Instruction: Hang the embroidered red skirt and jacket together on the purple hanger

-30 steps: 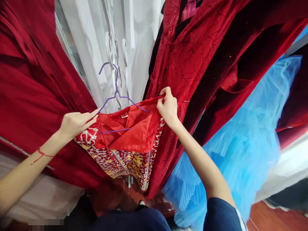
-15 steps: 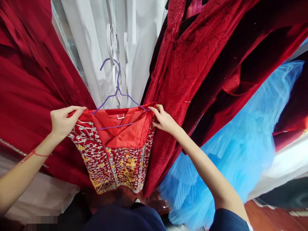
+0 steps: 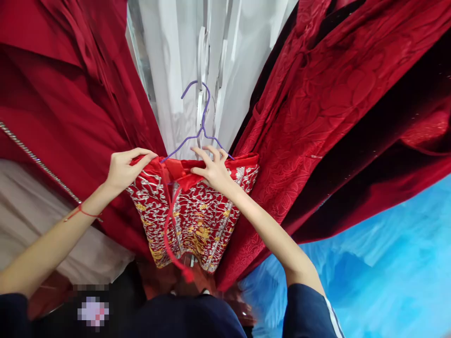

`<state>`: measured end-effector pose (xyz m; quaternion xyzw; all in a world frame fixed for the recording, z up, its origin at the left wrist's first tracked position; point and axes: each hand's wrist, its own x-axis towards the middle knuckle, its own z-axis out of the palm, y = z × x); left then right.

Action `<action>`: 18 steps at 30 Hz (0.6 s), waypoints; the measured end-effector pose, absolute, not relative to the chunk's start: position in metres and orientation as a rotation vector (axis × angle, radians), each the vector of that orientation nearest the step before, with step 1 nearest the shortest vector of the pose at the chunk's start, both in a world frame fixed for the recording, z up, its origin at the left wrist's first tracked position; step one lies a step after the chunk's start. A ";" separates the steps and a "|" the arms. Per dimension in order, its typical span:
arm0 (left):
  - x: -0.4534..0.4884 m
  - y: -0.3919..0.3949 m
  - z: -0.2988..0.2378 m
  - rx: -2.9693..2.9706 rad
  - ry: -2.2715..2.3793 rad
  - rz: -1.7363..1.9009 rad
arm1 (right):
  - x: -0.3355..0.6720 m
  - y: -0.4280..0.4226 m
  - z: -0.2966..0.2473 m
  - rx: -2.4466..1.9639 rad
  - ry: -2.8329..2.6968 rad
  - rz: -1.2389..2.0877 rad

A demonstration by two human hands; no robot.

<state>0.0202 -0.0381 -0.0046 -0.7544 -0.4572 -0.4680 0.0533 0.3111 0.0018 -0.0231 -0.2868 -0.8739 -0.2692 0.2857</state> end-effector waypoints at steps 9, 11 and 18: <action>0.021 -0.063 -0.004 -2.377 -1.274 -0.647 | 0.290 0.031 -0.025 -0.701 -2.331 -0.580; 0.029 -0.065 -0.010 -2.260 -1.304 -0.658 | 0.289 0.034 -0.027 -0.673 -2.424 -0.489; 0.053 -0.060 -0.018 -2.042 -1.151 -0.788 | 0.291 0.026 -0.031 -0.631 -2.435 -0.486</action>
